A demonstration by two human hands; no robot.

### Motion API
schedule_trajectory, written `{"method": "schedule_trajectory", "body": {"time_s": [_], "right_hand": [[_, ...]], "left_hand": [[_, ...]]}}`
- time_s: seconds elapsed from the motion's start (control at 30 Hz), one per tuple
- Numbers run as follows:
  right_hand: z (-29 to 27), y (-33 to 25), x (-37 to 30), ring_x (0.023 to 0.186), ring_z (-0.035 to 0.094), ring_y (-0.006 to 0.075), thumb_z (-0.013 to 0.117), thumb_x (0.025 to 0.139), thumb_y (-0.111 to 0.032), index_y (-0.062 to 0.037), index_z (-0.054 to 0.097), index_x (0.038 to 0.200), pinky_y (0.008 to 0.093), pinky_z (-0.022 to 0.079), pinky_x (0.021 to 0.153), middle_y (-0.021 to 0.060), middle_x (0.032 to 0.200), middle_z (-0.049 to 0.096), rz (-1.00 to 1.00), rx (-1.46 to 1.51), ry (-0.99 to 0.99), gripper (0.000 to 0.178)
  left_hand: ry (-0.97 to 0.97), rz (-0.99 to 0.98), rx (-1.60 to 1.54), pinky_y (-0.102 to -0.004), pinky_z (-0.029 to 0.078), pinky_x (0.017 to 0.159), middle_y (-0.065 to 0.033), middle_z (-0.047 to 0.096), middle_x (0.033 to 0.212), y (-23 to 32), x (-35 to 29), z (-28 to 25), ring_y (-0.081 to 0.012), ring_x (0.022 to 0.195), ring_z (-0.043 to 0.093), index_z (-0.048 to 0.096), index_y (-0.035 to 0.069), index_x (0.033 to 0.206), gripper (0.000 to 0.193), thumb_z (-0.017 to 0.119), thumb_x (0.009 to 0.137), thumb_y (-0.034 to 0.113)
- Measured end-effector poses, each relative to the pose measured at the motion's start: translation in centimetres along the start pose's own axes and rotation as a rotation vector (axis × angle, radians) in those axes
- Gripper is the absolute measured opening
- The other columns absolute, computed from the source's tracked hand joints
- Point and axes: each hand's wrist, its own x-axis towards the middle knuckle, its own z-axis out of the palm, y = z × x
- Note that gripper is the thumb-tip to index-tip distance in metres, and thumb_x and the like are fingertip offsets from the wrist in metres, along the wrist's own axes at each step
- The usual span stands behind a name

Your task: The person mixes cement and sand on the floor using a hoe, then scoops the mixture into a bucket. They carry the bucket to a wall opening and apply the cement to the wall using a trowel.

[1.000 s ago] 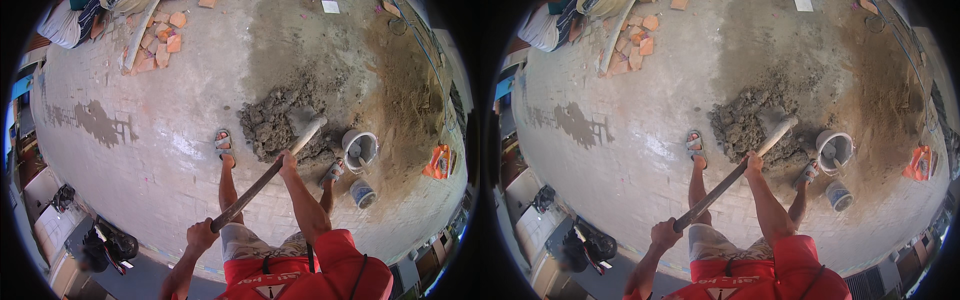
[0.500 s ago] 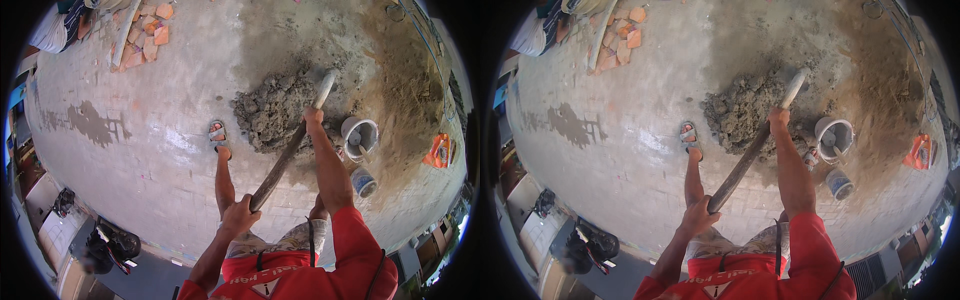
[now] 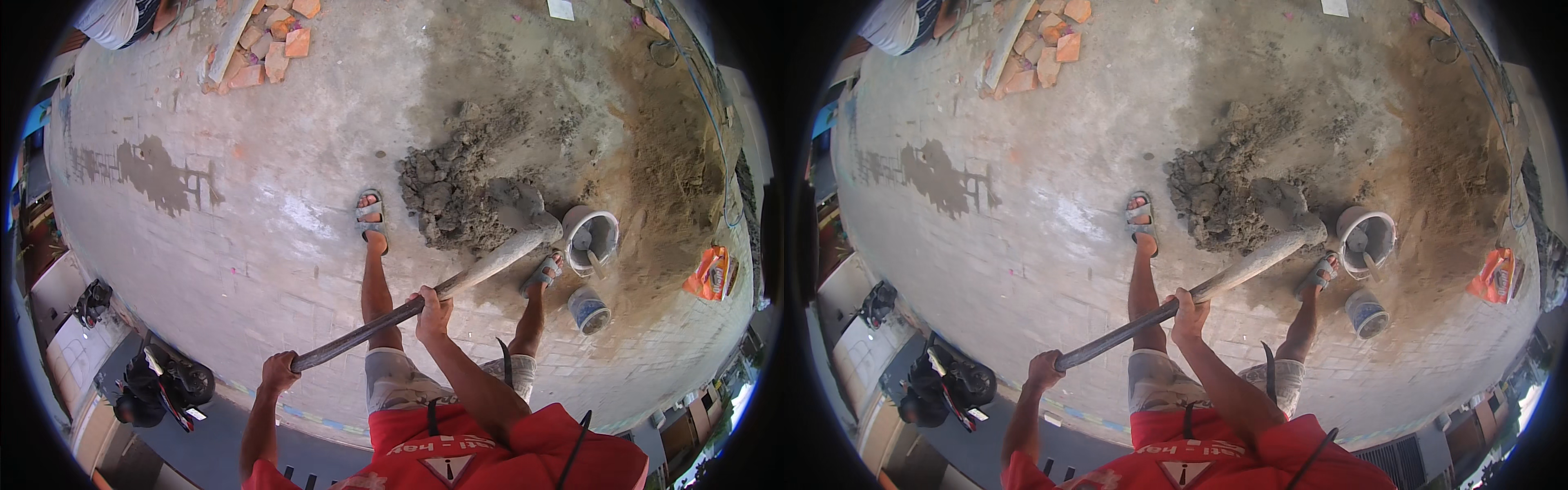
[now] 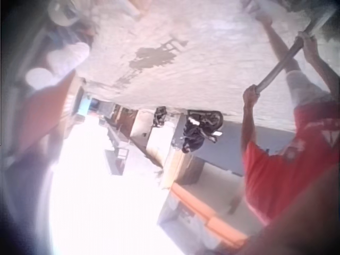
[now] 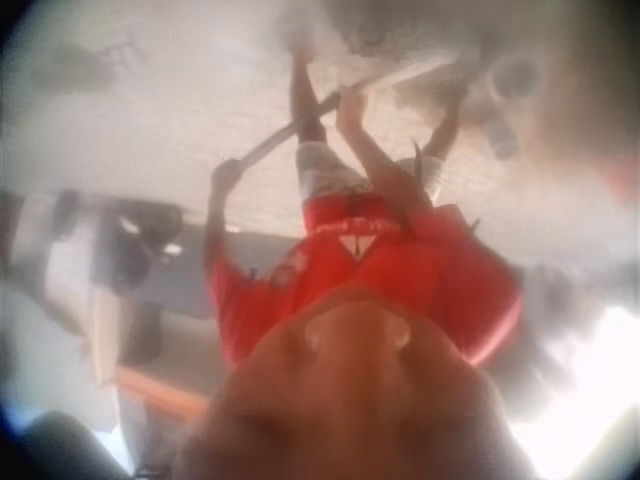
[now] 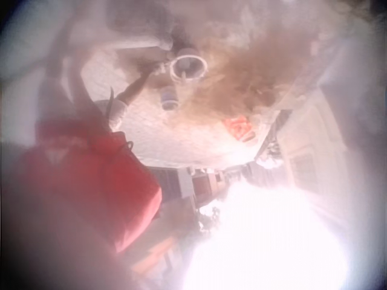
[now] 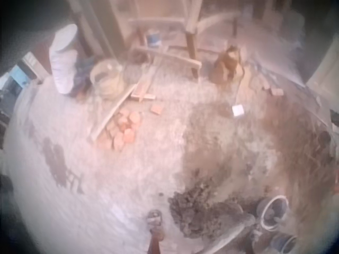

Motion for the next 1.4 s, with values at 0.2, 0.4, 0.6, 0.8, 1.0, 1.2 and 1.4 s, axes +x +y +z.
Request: {"method": "schedule_trajectory", "body": {"time_s": [0.2, 0.4, 0.6, 0.8, 1.0, 1.2, 1.4], "right_hand": [[-0.1, -1.5, 7.0, 0.050, 0.052, 0.0225, 0.059, 0.077, -0.009, -0.0047, 0.046, 0.079, 0.0390, 0.046, 0.048, 0.0068, 0.064, 0.048, 0.180, -0.027, 0.031, 0.013], [-0.4, -5.2, 11.5, 0.053, 0.050, 0.0217, 0.056, 0.076, -0.009, -0.0059, 0.048, 0.076, 0.0372, 0.045, 0.051, 0.0070, 0.064, 0.047, 0.208, 0.098, 0.079, 0.008], [-2.9, -11.5, 8.1, 0.058, 0.047, 0.0176, 0.046, 0.084, -0.015, -0.0100, 0.043, 0.078, 0.0347, 0.047, 0.055, 0.0047, 0.063, 0.045, 0.095, 0.683, 0.163, 0.008], [-0.7, -7.1, 4.4, 0.058, 0.050, 0.0181, 0.044, 0.085, -0.015, -0.0096, 0.038, 0.088, 0.0321, 0.048, 0.055, 0.0057, 0.070, 0.047, 0.311, 1.094, 0.322, 0.009], [-4.8, 3.4, 8.9, 0.058, 0.051, 0.0182, 0.044, 0.086, -0.012, -0.0077, 0.037, 0.094, 0.0340, 0.051, 0.055, 0.0063, 0.071, 0.046, 0.712, 1.326, 0.510, 0.012], [-5.3, 7.7, 14.6, 0.055, 0.049, 0.0178, 0.044, 0.085, -0.010, -0.0075, 0.038, 0.090, 0.0334, 0.050, 0.052, 0.0059, 0.070, 0.046, 0.651, 1.496, 0.624, 0.008], [-1.0, -0.7, 22.0, 0.053, 0.048, 0.0175, 0.044, 0.085, -0.008, -0.0073, 0.040, 0.086, 0.0327, 0.049, 0.048, 0.0055, 0.069, 0.046, 0.554, 1.545, 0.481, 0.005]], "left_hand": [[-0.111, -0.197, 0.074, -0.0442, 0.052, 0.065, -0.0087, 0.067, 0.075, 11.7, -2.6, -7.8, -0.0318, 0.071, 0.065, 0.060, 0.011, 0.083, 0.020, 0.068, 0.065, 0.018], [0.009, -0.003, 0.071, -0.0421, 0.052, 0.063, -0.0107, 0.066, 0.076, 15.9, 1.0, -11.7, -0.0312, 0.071, 0.065, 0.062, 0.010, 0.094, 0.031, 0.072, 0.067, 0.021], [0.290, 0.573, -0.521, -0.0331, 0.051, 0.068, -0.0122, 0.058, 0.099, 20.8, -0.2, -24.5, -0.0232, 0.083, 0.060, 0.059, 0.010, 0.104, 0.051, 0.085, 0.059, 0.011], [0.206, 0.833, -1.534, -0.0438, 0.044, 0.083, -0.0095, 0.054, 0.088, 34.7, 5.9, -27.3, -0.0253, 0.086, 0.055, 0.046, 0.009, 0.100, 0.030, 0.067, 0.079, 0.006], [-0.069, 0.597, -1.256, -0.0394, 0.048, 0.076, -0.0095, 0.057, 0.078, 41.4, 12.2, -21.1, -0.0214, 0.074, 0.057, 0.047, 0.004, 0.092, 0.028, 0.054, 0.073, -0.015], [-0.355, 0.478, -1.028, -0.0367, 0.046, 0.081, -0.0093, 0.057, 0.084, 45.5, 22.2, -15.5, -0.0232, 0.084, 0.058, 0.049, 0.006, 0.093, 0.027, 0.057, 0.074, -0.011], [-0.269, 0.578, -0.954, -0.0385, 0.042, 0.089, -0.0075, 0.057, 0.085, 53.9, 20.2, -23.6, -0.0210, 0.087, 0.057, 0.051, 0.006, 0.093, 0.029, 0.058, 0.072, -0.012]]}}
